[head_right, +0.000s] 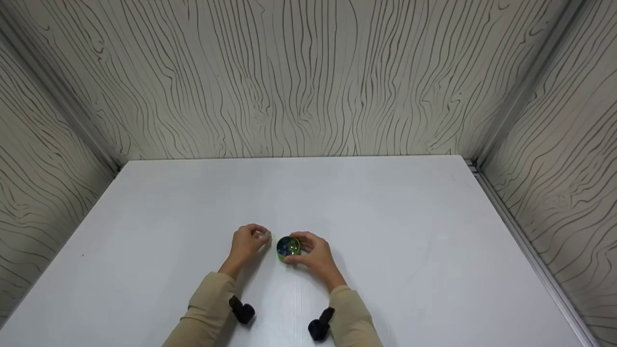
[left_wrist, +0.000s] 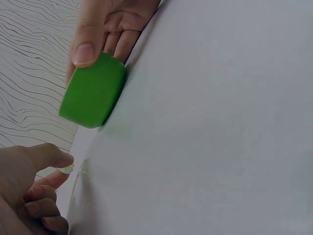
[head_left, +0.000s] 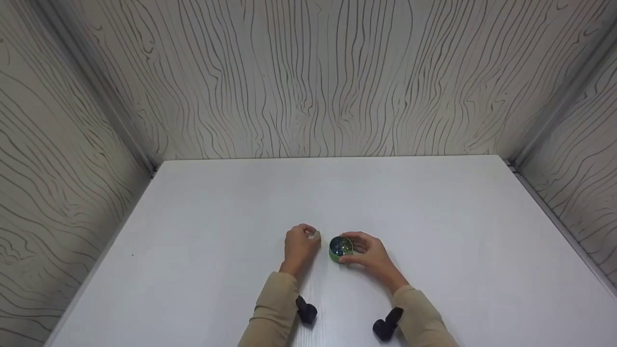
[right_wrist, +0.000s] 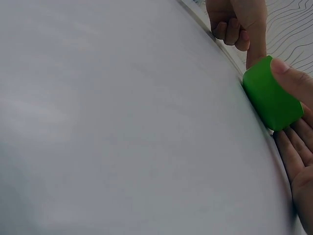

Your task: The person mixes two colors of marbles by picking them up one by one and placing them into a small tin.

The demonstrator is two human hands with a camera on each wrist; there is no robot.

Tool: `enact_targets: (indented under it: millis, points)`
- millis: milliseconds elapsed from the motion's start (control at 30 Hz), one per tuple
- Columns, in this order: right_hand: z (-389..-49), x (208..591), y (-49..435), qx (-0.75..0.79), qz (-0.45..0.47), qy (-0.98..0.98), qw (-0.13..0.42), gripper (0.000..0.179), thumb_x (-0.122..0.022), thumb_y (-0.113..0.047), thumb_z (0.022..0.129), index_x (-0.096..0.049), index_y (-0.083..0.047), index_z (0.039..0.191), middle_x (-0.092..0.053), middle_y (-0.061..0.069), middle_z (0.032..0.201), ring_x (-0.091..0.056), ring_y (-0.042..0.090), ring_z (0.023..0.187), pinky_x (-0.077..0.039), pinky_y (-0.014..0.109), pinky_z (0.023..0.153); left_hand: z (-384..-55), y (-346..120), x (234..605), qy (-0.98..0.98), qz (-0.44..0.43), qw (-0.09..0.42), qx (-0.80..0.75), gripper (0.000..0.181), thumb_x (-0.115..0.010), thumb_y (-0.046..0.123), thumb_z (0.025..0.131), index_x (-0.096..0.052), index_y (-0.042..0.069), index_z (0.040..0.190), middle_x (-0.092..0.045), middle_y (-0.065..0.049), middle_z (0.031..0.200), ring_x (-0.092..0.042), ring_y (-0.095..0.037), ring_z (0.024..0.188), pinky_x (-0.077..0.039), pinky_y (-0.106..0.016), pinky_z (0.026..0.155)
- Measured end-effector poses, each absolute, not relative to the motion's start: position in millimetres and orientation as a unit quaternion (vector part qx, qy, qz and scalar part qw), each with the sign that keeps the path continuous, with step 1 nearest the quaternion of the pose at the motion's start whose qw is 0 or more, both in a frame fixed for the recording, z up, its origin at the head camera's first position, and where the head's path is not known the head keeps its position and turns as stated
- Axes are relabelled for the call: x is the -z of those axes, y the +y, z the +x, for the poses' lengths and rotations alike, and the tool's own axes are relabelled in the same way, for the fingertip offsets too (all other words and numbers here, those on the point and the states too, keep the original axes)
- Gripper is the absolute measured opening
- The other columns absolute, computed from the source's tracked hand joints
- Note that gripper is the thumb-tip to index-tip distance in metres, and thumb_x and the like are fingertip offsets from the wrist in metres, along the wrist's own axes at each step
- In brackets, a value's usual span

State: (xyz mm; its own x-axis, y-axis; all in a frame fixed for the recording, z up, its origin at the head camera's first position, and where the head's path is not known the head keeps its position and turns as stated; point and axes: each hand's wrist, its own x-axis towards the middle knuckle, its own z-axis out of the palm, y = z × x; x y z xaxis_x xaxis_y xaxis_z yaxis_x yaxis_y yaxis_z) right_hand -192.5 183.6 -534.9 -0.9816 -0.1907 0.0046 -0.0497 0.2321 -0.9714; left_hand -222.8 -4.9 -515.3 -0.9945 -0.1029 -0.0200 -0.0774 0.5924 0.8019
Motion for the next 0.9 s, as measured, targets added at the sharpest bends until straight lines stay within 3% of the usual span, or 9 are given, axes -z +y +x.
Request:
enact_targets:
  millis: [333,533,733,900]
  points:
    - [-192.0,534.3,183.3,0.614,-0.08,0.783,0.062,0.064,-0.083,-0.017,0.072,-0.056,0.0,0.128,-0.059,0.022,0.133,-0.055,0.036,0.128,-0.045,0.037,0.107,-223.2,-10.4,514.5,-0.888,0.034,0.034,0.458,0.013,-0.069,0.012,0.082,-0.071,0.002,0.089,-0.068,-0.011,0.083,-0.054,-0.017,0.074,-0.047,-0.031,0.07]
    - [-191.8,533.7,183.7,0.613,-0.081,0.784,0.062,0.064,-0.083,-0.017,0.073,-0.056,0.001,0.128,-0.059,0.022,0.132,-0.055,0.036,0.127,-0.044,0.038,0.107,-220.7,-11.4,509.0,-0.887,0.03,0.031,0.46,0.015,-0.07,0.009,0.079,-0.071,0.002,0.092,-0.06,-0.005,0.076,-0.048,-0.013,0.068,-0.038,-0.024,0.062]
    - [-191.8,533.8,183.6,0.611,-0.075,0.785,0.065,0.064,-0.083,-0.017,0.072,-0.057,-0.001,0.128,-0.059,0.021,0.133,-0.055,0.035,0.128,-0.044,0.038,0.107,-219.0,-11.1,503.6,-0.886,0.012,0.037,0.463,0.015,-0.07,0.01,0.081,-0.071,0.001,0.092,-0.043,0.003,0.067,-0.04,-0.011,0.062,-0.031,-0.02,0.057]
    - [-192.8,534.0,183.6,0.605,-0.074,0.79,0.065,0.064,-0.083,-0.018,0.072,-0.056,-0.001,0.128,-0.059,0.02,0.133,-0.055,0.034,0.128,-0.044,0.037,0.107,-216.3,-10.5,498.7,-0.886,0.001,0.041,0.462,0.014,-0.07,0.01,0.082,-0.071,0.001,0.092,-0.042,0.003,0.068,-0.039,-0.011,0.064,-0.03,-0.02,0.058]
